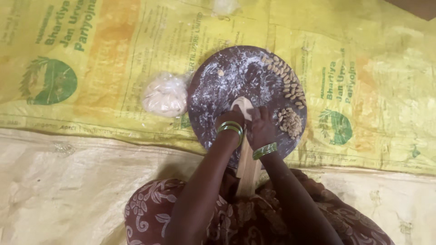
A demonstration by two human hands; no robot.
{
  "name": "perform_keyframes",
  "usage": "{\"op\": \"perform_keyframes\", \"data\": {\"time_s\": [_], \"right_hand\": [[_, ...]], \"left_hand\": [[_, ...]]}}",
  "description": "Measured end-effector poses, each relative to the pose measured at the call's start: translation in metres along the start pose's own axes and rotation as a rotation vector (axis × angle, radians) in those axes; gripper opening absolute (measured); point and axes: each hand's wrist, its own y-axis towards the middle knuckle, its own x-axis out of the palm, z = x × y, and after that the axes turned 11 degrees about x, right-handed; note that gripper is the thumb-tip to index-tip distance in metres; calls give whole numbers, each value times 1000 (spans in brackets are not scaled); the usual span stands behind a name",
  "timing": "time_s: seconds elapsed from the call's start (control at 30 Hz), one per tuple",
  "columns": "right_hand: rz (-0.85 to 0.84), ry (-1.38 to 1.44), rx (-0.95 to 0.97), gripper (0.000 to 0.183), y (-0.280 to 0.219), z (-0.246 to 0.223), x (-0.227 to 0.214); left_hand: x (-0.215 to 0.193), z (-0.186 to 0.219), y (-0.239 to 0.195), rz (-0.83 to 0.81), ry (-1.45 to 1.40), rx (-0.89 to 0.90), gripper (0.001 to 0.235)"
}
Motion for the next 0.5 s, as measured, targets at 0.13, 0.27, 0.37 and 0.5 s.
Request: {"op": "perform_keyframes", "data": {"time_s": [0.13, 0.27, 0.37, 0.5], "right_hand": [[-220, -53, 119, 47, 13, 17, 20], [-249, -295, -33, 41, 49, 65, 68], [-214, -361, -7, 47, 81, 89, 102], [-290, 102, 0, 54, 114, 99, 101]], "left_hand": [[4, -4, -5, -67, -71, -59, 67], [19, 0, 8, 39, -85, -81, 43], [44, 4, 29, 110, -112, -136, 32], [103, 12, 35, 189, 293, -132, 18]]}}
